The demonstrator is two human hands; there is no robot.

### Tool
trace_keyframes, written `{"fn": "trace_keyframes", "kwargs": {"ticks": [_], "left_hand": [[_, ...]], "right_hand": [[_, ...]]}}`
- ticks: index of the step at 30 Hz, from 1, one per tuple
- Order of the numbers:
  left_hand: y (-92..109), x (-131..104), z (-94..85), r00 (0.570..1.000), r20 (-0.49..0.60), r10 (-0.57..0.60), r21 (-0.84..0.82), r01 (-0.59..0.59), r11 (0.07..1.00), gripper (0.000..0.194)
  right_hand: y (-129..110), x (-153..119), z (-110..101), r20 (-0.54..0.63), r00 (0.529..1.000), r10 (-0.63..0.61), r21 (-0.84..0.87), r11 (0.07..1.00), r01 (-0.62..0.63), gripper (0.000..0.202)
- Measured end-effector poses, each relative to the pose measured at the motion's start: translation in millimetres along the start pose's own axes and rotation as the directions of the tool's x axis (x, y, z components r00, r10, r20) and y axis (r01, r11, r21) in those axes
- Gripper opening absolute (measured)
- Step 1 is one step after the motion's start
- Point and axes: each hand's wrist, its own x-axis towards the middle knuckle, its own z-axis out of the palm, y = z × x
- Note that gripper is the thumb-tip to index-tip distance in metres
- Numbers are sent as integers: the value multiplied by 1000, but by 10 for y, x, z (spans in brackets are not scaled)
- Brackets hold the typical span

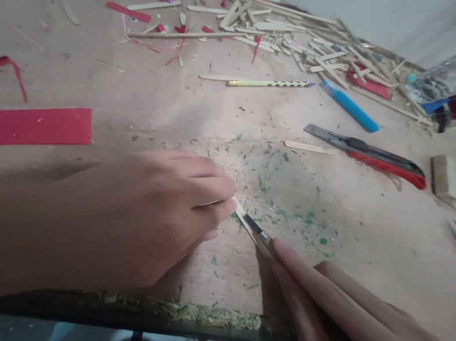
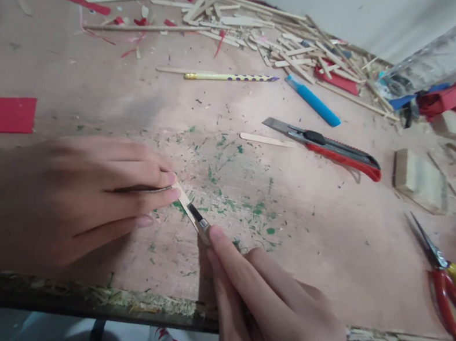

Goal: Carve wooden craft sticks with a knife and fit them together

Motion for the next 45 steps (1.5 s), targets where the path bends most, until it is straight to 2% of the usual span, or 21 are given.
{"fn": "trace_keyframes", "kwargs": {"ticks": [10,20,27,36,45], "left_hand": [[-4,-32,24,998,-55,8,36,-6,999,29],[-5,-18,14,1000,-27,5,16,-4,1000,28],[4,-9,4,1000,-26,10,52,-9,999,32],[17,-8,14,1000,-16,6,33,-5,999,28],[27,-15,48,1000,-1,8,14,-8,1000,33]], "right_hand": [[-33,-16,9,-36,999,37,42,998,-36,41],[-19,28,42,-23,1000,18,76,997,-16,31],[-82,84,83,-47,999,-1,31,1000,3,43],[-28,36,55,-36,999,-33,17,999,34,39],[7,58,28,-47,999,-25,15,1000,26,41]]}}
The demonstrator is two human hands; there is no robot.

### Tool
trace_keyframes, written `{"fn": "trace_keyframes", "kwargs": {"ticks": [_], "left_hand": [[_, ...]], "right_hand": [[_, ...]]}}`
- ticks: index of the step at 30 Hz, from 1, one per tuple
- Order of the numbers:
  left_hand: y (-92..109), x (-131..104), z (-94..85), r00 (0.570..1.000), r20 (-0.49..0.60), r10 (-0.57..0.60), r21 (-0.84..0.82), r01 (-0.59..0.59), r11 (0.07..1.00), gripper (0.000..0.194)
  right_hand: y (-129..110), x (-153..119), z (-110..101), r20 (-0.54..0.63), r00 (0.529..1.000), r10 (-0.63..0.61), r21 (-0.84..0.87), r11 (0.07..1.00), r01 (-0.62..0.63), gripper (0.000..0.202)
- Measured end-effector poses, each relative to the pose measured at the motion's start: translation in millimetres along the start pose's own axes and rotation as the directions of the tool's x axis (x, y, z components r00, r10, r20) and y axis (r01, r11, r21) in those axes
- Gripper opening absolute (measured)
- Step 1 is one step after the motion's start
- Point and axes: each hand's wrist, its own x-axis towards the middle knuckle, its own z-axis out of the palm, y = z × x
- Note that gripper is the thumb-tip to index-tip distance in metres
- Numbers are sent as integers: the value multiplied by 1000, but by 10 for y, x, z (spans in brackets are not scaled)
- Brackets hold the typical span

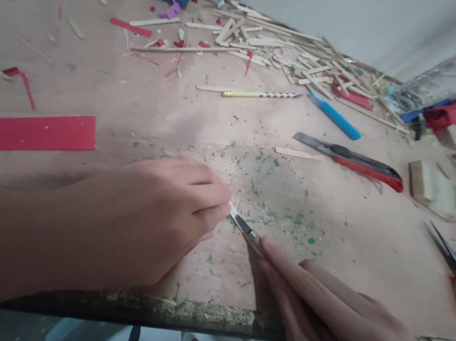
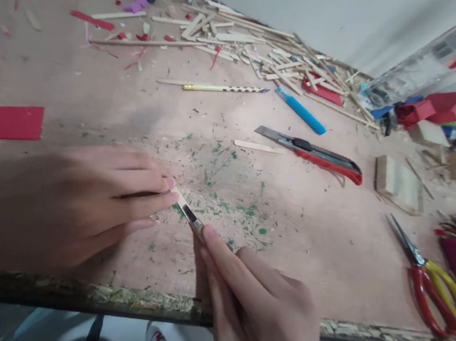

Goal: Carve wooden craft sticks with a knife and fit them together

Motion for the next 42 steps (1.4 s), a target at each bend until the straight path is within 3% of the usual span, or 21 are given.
{"fn": "trace_keyframes", "kwargs": {"ticks": [10,16,31,38,42], "left_hand": [[19,30,-18,996,76,-55,27,53,998,22],[18,23,-13,999,38,-31,14,30,999,29],[37,15,-2,999,17,-42,20,42,999,35],[47,43,-33,993,101,-61,66,55,996,22],[53,41,-53,992,117,-40,96,28,995,25]], "right_hand": [[43,-73,16,8,1000,13,19,1000,-13,32],[20,-17,42,0,1000,17,43,999,-17,41],[42,4,36,25,1000,3,108,994,-6,31],[37,-6,34,47,999,13,103,995,-18,30],[1,39,34,55,998,28,135,990,-35,24]]}}
